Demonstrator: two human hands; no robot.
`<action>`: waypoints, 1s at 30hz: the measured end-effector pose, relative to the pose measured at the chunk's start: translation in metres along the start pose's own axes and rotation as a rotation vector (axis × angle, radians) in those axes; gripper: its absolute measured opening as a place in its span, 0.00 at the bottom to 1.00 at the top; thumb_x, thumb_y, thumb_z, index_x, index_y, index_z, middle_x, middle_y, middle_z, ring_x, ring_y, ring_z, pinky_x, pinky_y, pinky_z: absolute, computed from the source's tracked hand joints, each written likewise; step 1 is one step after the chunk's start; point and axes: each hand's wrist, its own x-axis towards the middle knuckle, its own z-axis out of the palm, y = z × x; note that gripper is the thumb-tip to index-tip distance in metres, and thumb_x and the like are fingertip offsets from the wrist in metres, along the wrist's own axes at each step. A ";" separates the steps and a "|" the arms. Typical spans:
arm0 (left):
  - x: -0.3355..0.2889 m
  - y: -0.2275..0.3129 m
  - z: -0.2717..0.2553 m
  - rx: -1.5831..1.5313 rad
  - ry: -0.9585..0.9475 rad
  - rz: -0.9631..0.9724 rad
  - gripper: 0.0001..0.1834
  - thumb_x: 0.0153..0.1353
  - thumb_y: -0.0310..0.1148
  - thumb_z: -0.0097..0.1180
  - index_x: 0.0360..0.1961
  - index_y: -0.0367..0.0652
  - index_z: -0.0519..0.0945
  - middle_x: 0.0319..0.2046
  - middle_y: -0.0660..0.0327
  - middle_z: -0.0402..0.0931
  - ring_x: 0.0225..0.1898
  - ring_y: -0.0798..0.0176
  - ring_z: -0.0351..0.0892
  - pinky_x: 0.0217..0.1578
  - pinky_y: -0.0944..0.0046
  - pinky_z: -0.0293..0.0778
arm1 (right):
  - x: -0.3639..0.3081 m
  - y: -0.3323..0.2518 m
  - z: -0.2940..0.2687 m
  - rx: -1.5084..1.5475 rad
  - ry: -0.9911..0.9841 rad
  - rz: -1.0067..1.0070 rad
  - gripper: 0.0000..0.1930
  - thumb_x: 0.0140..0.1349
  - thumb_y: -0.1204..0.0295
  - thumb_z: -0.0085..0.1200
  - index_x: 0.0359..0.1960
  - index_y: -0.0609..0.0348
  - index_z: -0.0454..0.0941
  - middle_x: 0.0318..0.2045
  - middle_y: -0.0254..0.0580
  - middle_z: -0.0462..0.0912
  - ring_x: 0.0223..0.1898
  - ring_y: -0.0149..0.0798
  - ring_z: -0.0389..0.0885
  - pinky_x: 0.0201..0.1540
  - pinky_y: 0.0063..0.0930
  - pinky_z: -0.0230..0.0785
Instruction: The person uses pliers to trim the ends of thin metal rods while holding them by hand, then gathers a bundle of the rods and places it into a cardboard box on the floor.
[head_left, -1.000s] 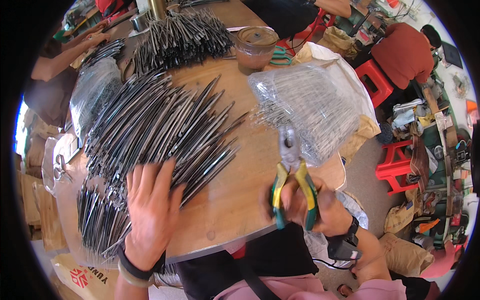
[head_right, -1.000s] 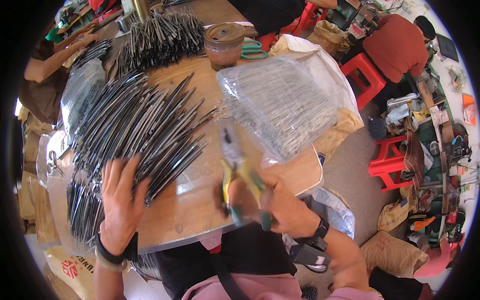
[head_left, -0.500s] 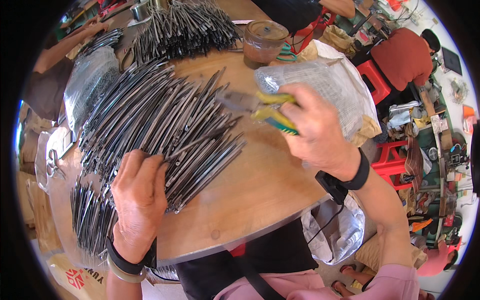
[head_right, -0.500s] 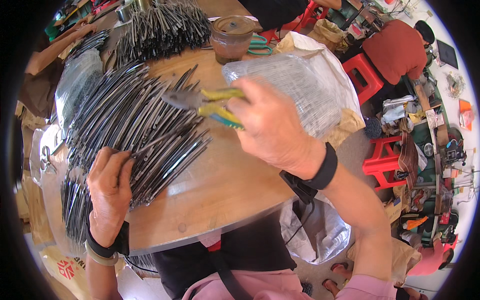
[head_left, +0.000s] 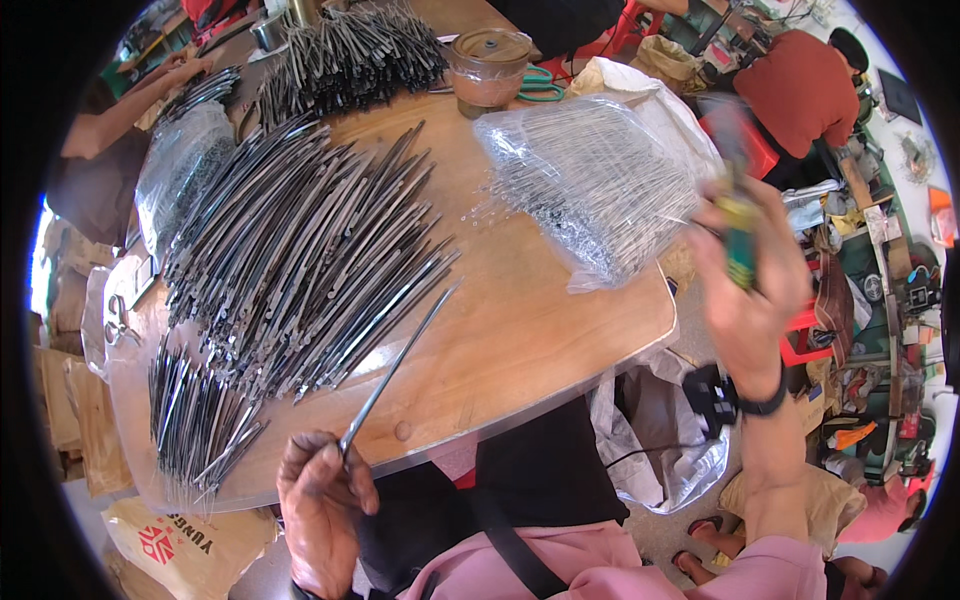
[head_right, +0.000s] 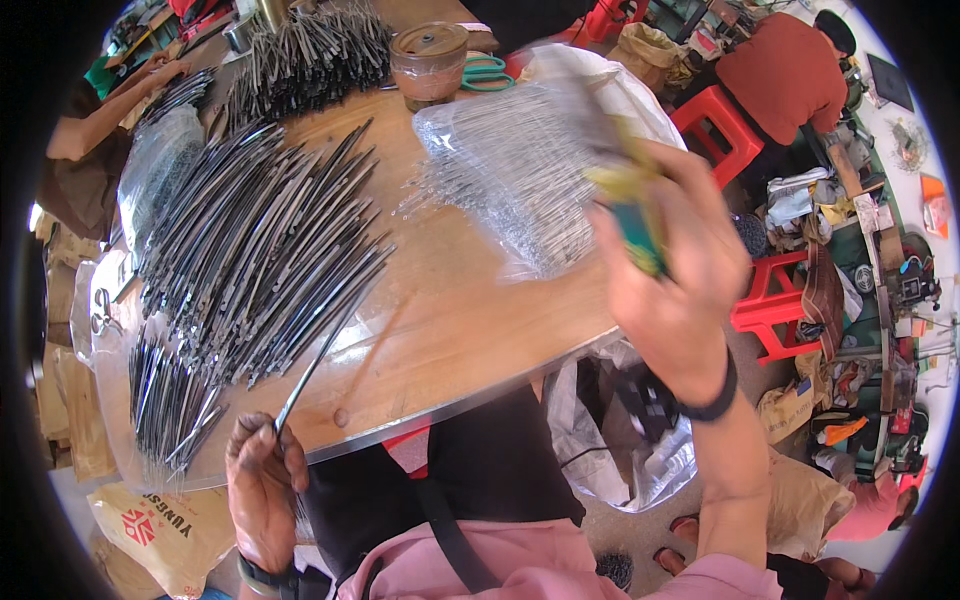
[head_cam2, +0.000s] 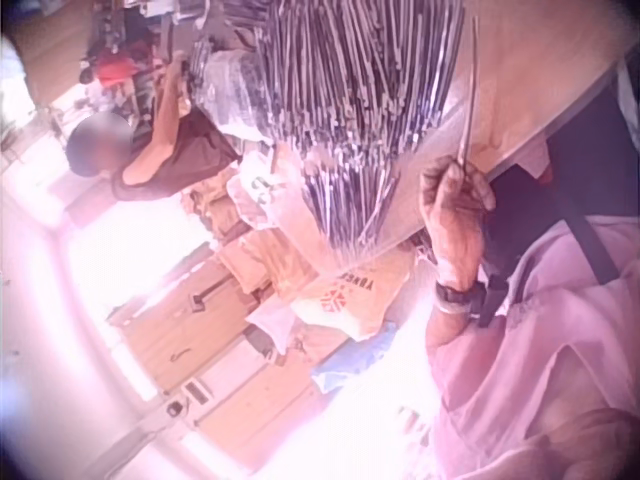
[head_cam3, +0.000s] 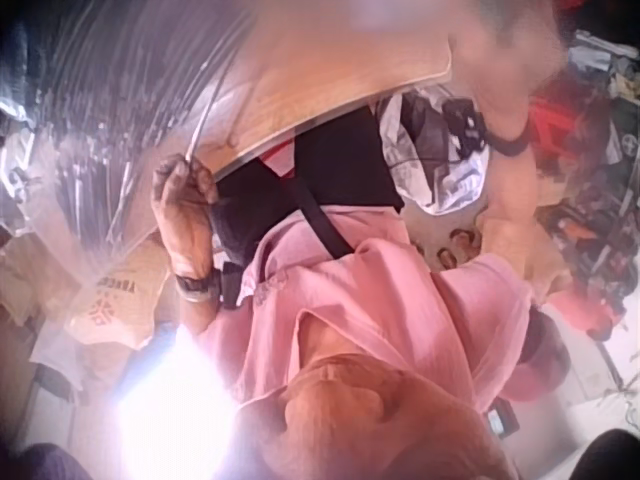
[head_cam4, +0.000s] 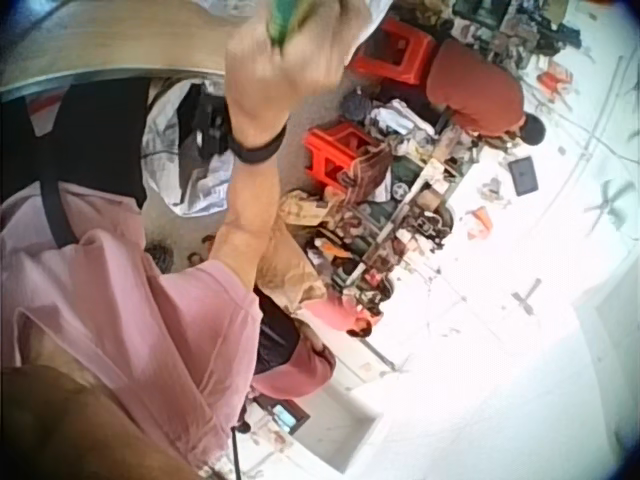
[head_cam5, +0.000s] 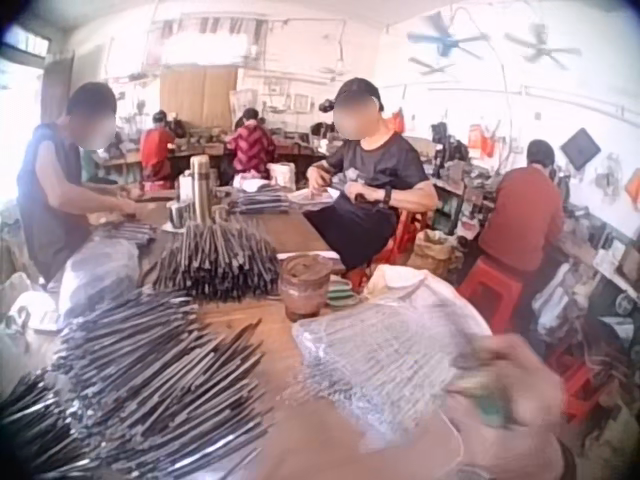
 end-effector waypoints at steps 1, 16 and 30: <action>-0.008 -0.004 0.002 -0.072 0.058 -0.037 0.12 0.60 0.25 0.55 0.45 0.37 0.73 0.28 0.54 0.74 0.21 0.62 0.73 0.16 0.67 0.70 | -0.007 -0.003 -0.010 0.086 0.051 0.094 0.08 0.52 0.80 0.63 0.33 0.68 0.79 0.39 0.50 0.81 0.36 0.43 0.81 0.40 0.30 0.73; 0.000 -0.027 0.029 0.108 -0.261 -0.226 0.11 0.53 0.24 0.66 0.35 0.33 0.76 0.24 0.51 0.75 0.14 0.64 0.68 0.12 0.68 0.60 | -0.122 -0.075 0.019 2.072 0.053 1.467 0.09 0.55 0.72 0.64 0.35 0.57 0.77 0.42 0.40 0.71 0.36 0.34 0.68 0.35 0.29 0.64; -0.004 -0.034 0.016 -0.005 -0.246 -0.330 0.11 0.50 0.21 0.66 0.35 0.33 0.78 0.21 0.56 0.74 0.15 0.66 0.68 0.14 0.69 0.61 | -0.108 -0.071 0.029 1.919 -0.156 1.463 0.12 0.49 0.72 0.65 0.28 0.58 0.72 0.40 0.38 0.68 0.34 0.33 0.68 0.34 0.28 0.64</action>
